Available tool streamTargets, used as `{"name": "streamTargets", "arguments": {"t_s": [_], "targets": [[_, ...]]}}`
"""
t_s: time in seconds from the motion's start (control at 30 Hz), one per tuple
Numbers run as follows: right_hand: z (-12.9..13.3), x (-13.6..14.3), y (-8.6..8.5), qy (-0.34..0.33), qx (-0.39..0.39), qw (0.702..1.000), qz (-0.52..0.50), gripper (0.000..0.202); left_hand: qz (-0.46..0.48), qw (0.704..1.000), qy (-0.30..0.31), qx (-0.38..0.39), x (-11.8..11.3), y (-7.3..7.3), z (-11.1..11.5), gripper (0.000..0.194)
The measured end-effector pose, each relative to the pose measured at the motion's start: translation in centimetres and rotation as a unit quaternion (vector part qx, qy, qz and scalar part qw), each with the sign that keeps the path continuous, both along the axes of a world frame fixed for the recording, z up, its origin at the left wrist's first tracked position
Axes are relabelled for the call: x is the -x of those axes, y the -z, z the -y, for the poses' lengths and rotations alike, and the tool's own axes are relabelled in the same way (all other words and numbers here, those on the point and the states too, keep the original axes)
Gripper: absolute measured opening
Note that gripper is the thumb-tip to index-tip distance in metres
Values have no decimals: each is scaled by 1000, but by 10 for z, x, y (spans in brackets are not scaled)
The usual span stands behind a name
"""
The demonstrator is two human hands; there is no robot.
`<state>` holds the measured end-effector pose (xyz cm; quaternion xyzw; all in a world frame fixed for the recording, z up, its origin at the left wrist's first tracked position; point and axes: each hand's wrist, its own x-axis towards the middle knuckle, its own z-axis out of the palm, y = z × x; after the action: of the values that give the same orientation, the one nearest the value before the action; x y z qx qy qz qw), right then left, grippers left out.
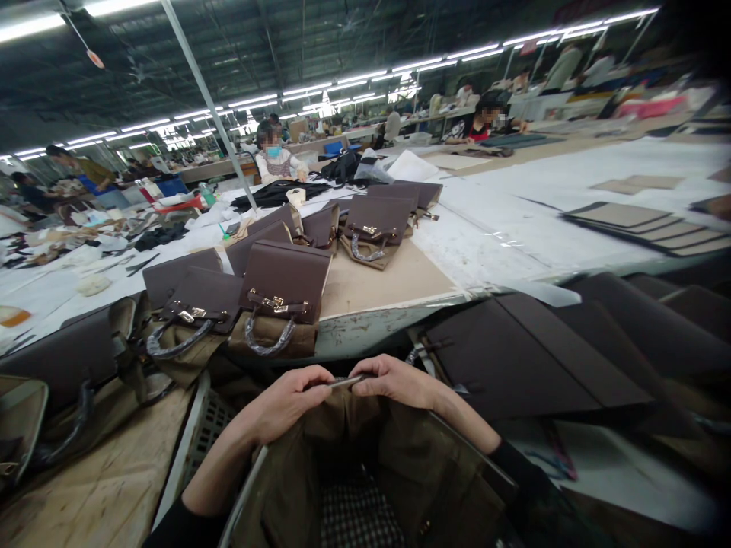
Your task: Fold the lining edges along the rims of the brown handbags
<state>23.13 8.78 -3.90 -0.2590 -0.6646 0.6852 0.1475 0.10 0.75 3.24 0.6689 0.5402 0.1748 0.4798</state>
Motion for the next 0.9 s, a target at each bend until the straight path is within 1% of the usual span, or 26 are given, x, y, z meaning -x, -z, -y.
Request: {"name": "streamTargets", "arguments": {"t_s": [0.2,0.3,0.47,0.9], "targets": [[1,0,0,4,7,1000,5,26,-2,1000,1,-4,-1,-2,0,26],[1,-1,-1,2,2,1000,5,26,1,1000,-1,-2,-1,-1,0,26],[1,-1,-1,0,14,1000,-4,25,1,1000,1,-5,-1,-1,-1,25],[0,-2,-1,4,6,1000,1,27,-1,1000,1,-3,-2,-1,0,26]]}}
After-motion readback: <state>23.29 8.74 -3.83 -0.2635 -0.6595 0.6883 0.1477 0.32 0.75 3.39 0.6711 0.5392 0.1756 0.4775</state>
